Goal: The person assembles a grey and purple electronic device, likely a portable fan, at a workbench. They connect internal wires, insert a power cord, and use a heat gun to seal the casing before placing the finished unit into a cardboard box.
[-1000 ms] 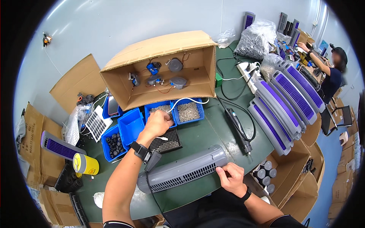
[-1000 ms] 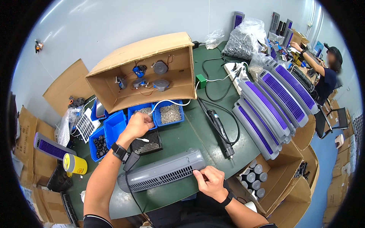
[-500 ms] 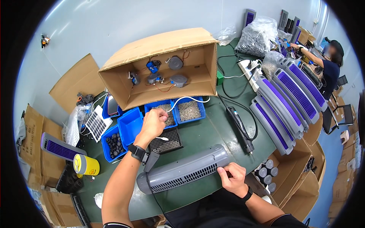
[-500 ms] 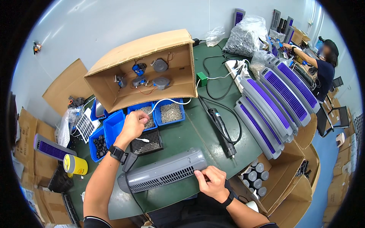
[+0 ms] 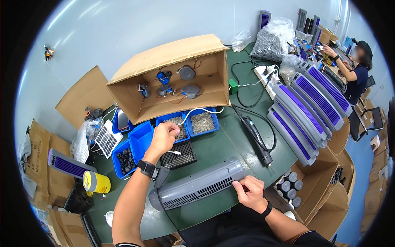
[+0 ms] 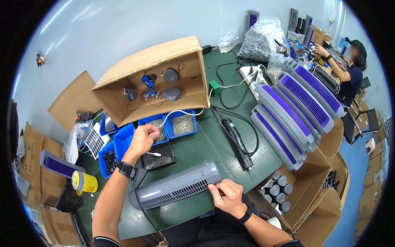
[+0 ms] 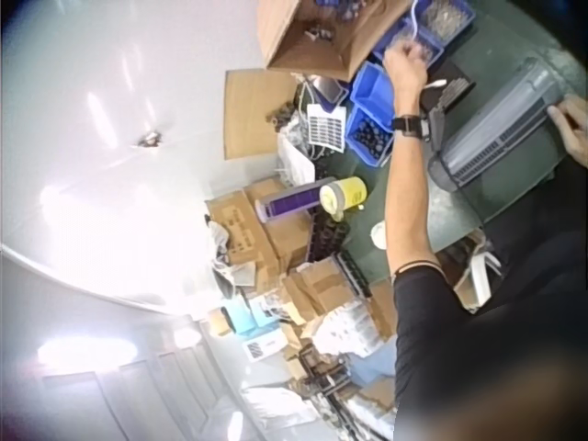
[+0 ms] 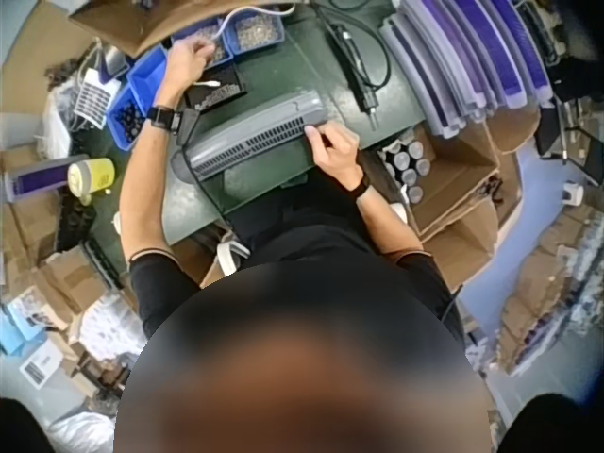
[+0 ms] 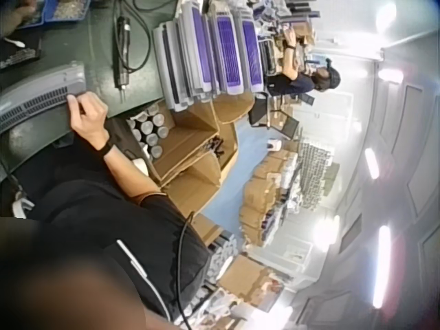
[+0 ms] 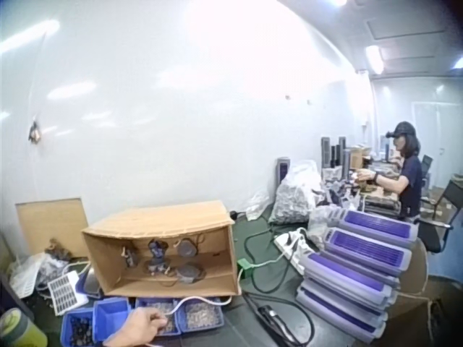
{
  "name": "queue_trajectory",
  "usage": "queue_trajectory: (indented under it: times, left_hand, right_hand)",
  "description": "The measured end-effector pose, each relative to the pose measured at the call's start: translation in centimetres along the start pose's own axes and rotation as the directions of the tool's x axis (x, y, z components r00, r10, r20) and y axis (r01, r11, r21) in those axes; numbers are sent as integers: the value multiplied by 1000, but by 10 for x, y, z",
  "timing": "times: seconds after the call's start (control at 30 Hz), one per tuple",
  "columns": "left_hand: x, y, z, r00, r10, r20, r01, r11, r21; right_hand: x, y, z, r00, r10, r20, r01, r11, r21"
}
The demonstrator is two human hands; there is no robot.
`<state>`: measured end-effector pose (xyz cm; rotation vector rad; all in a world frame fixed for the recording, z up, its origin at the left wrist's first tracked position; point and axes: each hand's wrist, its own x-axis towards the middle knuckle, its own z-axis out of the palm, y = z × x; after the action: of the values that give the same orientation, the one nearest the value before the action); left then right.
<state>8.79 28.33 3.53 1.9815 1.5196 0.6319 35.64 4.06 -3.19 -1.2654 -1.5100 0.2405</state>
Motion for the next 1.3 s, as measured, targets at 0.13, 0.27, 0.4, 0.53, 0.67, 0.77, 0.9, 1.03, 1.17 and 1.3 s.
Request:
queue_trajectory:
  times: [0.13, 0.27, 0.4, 0.53, 0.67, 0.77, 0.9, 1.03, 1.17, 1.3]
  left_hand:
    - [0, -4, 0, 1000, 3, -8, -3, 1000, 3]
    - [-3, 5, -1, 1000, 5, -2, -5, 1000, -15]
    - [0, -1, 2, 1000, 5, -26, -4, 1000, 15]
    - [-4, -2, -5, 997, -66, 27, 70, 972, -224]
    - [-43, 16, -30, 983, -126, 136, 182, 788, -588]
    - [-91, 36, -49, 970, -120, 210, 239, 610, -755]
    - [-161, 64, -46, 956, -81, 281, 289, 413, -864]
    - [-217, 79, -19, 946, -110, 305, 321, 185, -929]
    - [-243, 83, 22, 965, -144, 221, 239, 123, -963]
    - [-251, 81, 47, 980, -139, 142, 168, 194, -967]
  right_hand:
    - [0, 0, -1, 1000, 5, 5, -5, 1000, -8]
    - [1, -1, -2, 1000, 2, 2, -2, 1000, -7]
    - [-1, 1, -1, 1000, 9, 3, -9, 1000, 1]
    - [1, 1, -1, 1000, -6, -6, 6, 1000, -7]
    - [-1, 1, -3, 999, 33, 2, -33, 997, 75]
    - [0, -9, -9, 987, 156, 29, -159, 966, 202]
    - [28, -44, -19, 981, 85, 176, -149, 909, 390]
    - [43, -85, -12, 924, 153, 351, -355, 686, 636]
    - [39, -95, -4, 870, 62, 490, -387, 701, 598]
    - [32, -89, -5, 882, 31, 470, -307, 794, 525]
